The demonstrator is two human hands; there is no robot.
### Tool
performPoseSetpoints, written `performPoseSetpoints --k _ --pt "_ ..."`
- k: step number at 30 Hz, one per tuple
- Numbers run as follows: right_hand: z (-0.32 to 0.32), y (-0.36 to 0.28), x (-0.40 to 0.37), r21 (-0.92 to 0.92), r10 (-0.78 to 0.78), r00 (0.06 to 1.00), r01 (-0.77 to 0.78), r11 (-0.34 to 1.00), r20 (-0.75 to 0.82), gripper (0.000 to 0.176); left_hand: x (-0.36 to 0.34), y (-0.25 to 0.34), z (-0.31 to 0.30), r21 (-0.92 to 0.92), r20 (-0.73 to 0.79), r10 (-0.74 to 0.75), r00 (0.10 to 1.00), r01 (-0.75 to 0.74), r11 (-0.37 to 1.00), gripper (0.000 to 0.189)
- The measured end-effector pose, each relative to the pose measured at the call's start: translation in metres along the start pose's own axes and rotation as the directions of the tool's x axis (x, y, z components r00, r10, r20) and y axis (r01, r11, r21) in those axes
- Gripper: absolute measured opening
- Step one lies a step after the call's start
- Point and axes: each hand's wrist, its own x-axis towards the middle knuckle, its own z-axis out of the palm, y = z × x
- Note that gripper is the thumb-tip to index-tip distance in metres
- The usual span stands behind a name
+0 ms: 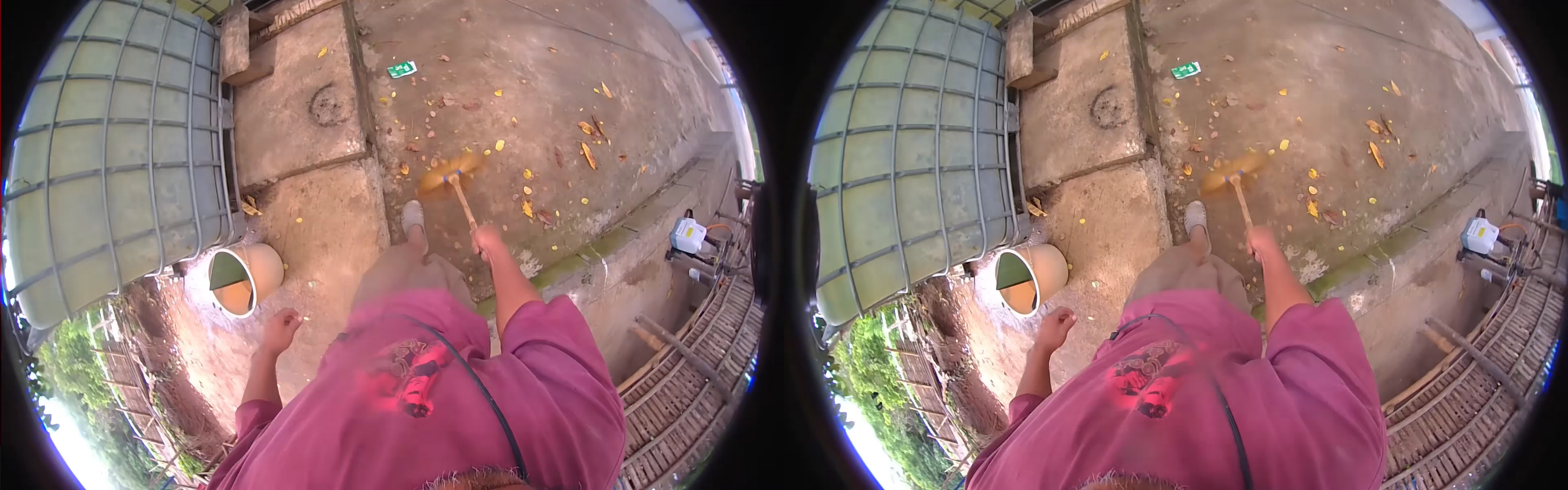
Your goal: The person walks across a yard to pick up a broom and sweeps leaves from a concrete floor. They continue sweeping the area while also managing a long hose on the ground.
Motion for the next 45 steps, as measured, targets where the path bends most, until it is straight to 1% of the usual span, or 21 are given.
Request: performPoseSetpoints --k 3,5,7,10,15,17,20,22,23,24,25,28,30,31,32,34,36,39,41,44,45 --pt "0.017 -0.088 0.018 0.235 -0.095 0.985 0.06 0.97 0.142 0.005 0.011 -0.016 0.0 0.016 0.087 -0.045 0.995 0.043 0.999 0.03" --pt "0.006 -0.11 -0.013 0.203 -0.1 0.989 0.076 0.976 0.111 0.006 0.018 -0.024 -0.003 0.04 0.155 -0.064 0.986 0.059 0.997 0.03" --pt "-0.022 -0.118 -0.052 0.135 -0.092 0.994 0.082 0.987 0.066 0.006 0.034 -0.042 0.003 0.013 0.105 -0.092 0.99 0.091 0.996 0.03" --pt "-0.095 -0.044 -0.13 0.024 -0.059 0.997 0.06 0.998 -0.058 0.006 0.047 -0.045 0.015 -0.056 0.1 -0.101 0.99 0.107 0.993 0.032" --pt "-0.209 0.085 -0.242 0.105 0.343 0.913 -0.327 0.939 -0.22 0.009 0.076 0.014 0.028 -0.082 0.173 -0.036 0.984 0.051 0.995 0.03" --pt "-0.238 0.129 -0.233 0.156 0.446 0.859 -0.419 0.895 -0.252 0.008 0.089 0.042 0.037 -0.045 0.138 0.048 0.989 -0.042 0.998 0.029" --pt "-0.266 0.183 -0.162 0.175 0.52 0.84 -0.495 0.851 -0.155 0.012 0.084 0.117 0.027 -0.004 0.141 0.039 0.989 -0.038 0.999 0.032" --pt "-0.263 0.178 -0.093 0.263 0.448 0.877 -0.397 0.88 -0.176 0.013 0.072 0.168 0.027 -0.048 0.037 0.026 0.999 -0.024 0.999 0.03" --pt "-0.263 0.168 -0.058 0.252 0.311 0.938 -0.267 0.93 -0.151 0.012 0.062 0.19 0.027 -0.048 0.001 0.019 1.0 -0.019 0.999 0.03" --pt "-0.268 0.152 -0.02 -0.174 0.25 0.958 -0.273 0.946 -0.144 0.01 0.055 0.207 0.033 -0.045 -0.024 0.012 1.0 -0.013 0.999 0.029" --pt "-0.27 0.117 -0.011 0.067 0.288 0.944 -0.281 0.957 -0.159 0.007 0.051 0.214 0.042 -0.007 0.031 0.028 0.999 -0.028 1.0 0.03" --pt "-0.302 0.031 -0.026 0.115 0.183 0.978 -0.172 0.978 -0.1 0.007 0.046 0.241 0.077 0.078 0.199 0.099 0.975 -0.117 0.99 0.034" --pt "-0.327 0.001 -0.054 0.045 0.093 0.992 -0.089 0.995 -0.08 0.013 0.047 0.258 0.096 0.13 0.232 0.082 0.969 -0.115 0.985 0.036" --pt "-0.344 -0.002 -0.067 0.1 0.116 0.993 -0.113 0.989 -0.02 0.016 0.047 0.261 0.105 0.16 0.259 0.072 0.963 -0.116 0.98 0.037" --pt "-0.362 -0.009 -0.076 0.156 0.122 0.992 -0.127 0.98 0.041 0.02 0.049 0.263 0.113 0.133 0.246 0.084 0.966 -0.119 0.984 0.037" --pt "-0.38 -0.025 -0.13 0.171 0.124 0.992 -0.124 0.977 0.013 0.016 0.047 0.289 0.112 0.108 0.194 0.09 0.977 -0.113 0.988 0.036" --pt "-0.41 0.007 -0.162 0.186 0.19 0.98 -0.178 0.966 -0.049 0.005 0.04 0.305 0.109 0.067 0.146 0.077 0.986 -0.087 0.994 0.035" --pt "-0.435 0.035 -0.207 0.047 0.3 0.933 -0.296 0.954 -0.197 0.005 0.044 0.281 0.116 -0.048 0.065 0.033 0.997 -0.03 0.998 0.034" --pt "-0.468 0.084 -0.182 0.169 0.486 0.846 -0.458 0.873 -0.217 0.007 0.039 0.267 0.123 -0.05 0.049 -0.013 0.999 0.015 0.999 0.034" --pt "-0.48 0.102 -0.126 0.102 0.628 0.754 -0.621 0.777 -0.191 0.01 0.024 0.244 0.139 -0.017 0.066 -0.089 0.994 0.09 0.996 0.033" --pt "-0.475 0.097 -0.103 0.095 0.562 0.809 -0.554 0.827 -0.172 0.011 0.014 0.237 0.147 0.003 0.079 -0.116 0.99 0.116 0.993 0.032"
